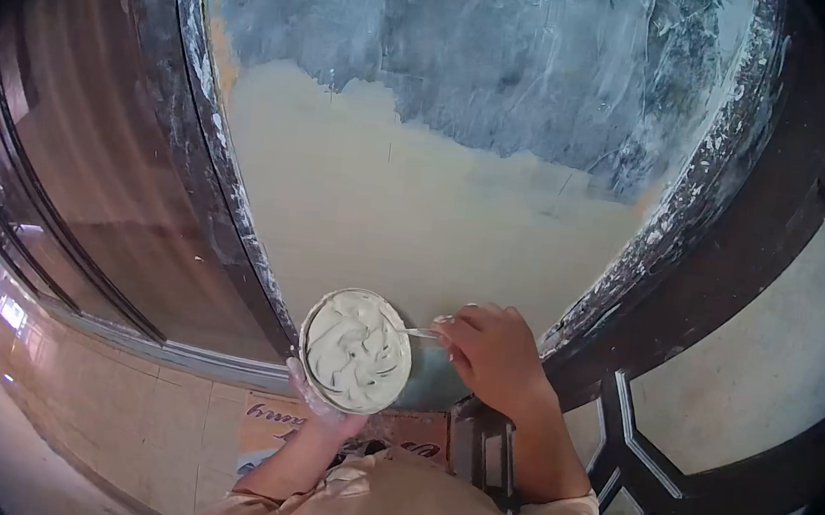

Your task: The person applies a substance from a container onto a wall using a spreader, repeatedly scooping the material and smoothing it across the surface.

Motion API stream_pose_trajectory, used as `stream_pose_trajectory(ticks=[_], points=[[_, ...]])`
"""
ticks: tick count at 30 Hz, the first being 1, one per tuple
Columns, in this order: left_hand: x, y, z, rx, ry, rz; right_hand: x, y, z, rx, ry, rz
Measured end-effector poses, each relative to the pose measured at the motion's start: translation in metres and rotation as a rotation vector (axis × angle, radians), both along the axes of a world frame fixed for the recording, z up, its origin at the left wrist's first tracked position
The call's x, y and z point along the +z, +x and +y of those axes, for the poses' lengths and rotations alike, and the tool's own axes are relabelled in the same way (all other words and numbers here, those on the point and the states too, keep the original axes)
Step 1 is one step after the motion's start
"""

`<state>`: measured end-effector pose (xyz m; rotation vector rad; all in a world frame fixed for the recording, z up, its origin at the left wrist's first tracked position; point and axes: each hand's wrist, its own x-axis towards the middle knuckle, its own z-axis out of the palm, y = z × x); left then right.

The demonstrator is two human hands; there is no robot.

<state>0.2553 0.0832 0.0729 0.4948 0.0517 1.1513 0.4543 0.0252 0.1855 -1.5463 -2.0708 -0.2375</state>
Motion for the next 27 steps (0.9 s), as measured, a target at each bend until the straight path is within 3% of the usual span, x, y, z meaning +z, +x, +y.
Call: stream_pose_trajectory(ticks=[5, 8, 13, 27], points=[[0.002, 0.027, -0.027, 0.201, 0.162, 0.147, -0.001, 0.003, 0.002, 0.025, 0.054, -0.267], [-0.016, 0.041, -0.041, 0.226, 0.197, 0.071, 0.0, 0.006, 0.001, 0.087, 0.157, -0.367], [-0.024, 0.061, -0.054, 0.255, 0.138, 0.042, -0.001, 0.014, 0.0, 0.189, 0.374, -0.367], [-0.029, 0.086, -0.075, 0.211, -0.029, 0.02, -0.024, 0.049, 0.0, 0.346, 0.426, -0.194]])
